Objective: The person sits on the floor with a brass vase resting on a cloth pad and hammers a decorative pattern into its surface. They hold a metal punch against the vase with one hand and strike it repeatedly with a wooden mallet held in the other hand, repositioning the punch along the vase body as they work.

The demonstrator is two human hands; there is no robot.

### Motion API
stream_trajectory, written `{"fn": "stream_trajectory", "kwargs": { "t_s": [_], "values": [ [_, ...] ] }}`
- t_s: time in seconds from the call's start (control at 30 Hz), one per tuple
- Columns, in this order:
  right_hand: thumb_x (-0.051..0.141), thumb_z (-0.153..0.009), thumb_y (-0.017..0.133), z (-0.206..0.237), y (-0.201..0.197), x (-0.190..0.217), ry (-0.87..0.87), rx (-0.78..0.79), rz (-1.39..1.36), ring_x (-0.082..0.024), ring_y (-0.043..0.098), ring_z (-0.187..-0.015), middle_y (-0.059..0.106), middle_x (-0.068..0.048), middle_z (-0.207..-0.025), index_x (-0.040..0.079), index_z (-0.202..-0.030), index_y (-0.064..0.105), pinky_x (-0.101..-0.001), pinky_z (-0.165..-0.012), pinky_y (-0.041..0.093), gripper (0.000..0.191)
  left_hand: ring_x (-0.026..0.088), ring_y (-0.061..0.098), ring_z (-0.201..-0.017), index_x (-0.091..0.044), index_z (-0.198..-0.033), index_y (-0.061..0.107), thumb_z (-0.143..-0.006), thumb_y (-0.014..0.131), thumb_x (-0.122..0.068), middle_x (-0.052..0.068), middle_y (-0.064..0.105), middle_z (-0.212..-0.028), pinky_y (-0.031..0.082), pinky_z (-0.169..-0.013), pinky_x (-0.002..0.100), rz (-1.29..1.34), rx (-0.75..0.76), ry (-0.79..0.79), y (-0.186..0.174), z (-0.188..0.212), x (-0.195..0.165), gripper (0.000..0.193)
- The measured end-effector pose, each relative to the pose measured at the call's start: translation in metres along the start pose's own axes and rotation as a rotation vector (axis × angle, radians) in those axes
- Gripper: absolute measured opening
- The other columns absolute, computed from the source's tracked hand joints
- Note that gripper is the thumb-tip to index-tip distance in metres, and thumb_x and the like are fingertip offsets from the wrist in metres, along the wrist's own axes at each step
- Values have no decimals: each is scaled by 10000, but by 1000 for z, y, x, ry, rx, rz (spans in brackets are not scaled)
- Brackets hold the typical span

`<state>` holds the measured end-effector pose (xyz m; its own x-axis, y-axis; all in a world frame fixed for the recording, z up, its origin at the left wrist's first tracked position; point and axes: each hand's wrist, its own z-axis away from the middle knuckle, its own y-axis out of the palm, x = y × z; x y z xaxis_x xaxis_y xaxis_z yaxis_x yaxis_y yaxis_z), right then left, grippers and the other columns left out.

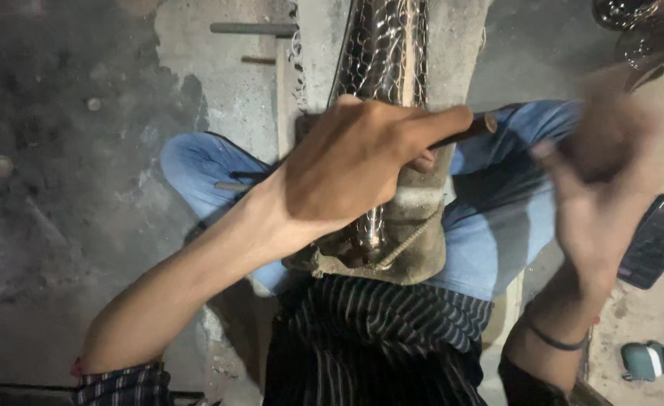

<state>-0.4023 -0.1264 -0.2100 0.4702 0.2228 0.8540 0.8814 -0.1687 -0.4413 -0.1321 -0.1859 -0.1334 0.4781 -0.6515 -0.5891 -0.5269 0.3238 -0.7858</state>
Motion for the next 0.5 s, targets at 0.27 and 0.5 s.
{"fn": "stream_trajectory", "kwargs": {
  "t_s": [0.27, 0.5],
  "values": [
    [-105, -963, 761, -4, -4, 24, 78, -88, -165, -201, 632, -966, 635, -104, -1096, 43, -1479, 469, -322, -875, 521, 611, 258, 793, -802, -40, -1315, 640, -900, 476, 196, 139, 776, -856, 649, -632, 343, -56, 9, 33, -1, -7, -2, 505],
    [-75, -918, 772, 9, 10, 25, 136, -91, -49, -241, 636, -1150, 588, -150, -1341, 43, -1459, 437, -349, -977, 564, 647, 248, 779, -673, -41, -1322, 644, -914, 490, 205, 160, 753, -759, 632, -533, 353, -63, 99, -26, -5, -17, -8, 501]
  ]
}}
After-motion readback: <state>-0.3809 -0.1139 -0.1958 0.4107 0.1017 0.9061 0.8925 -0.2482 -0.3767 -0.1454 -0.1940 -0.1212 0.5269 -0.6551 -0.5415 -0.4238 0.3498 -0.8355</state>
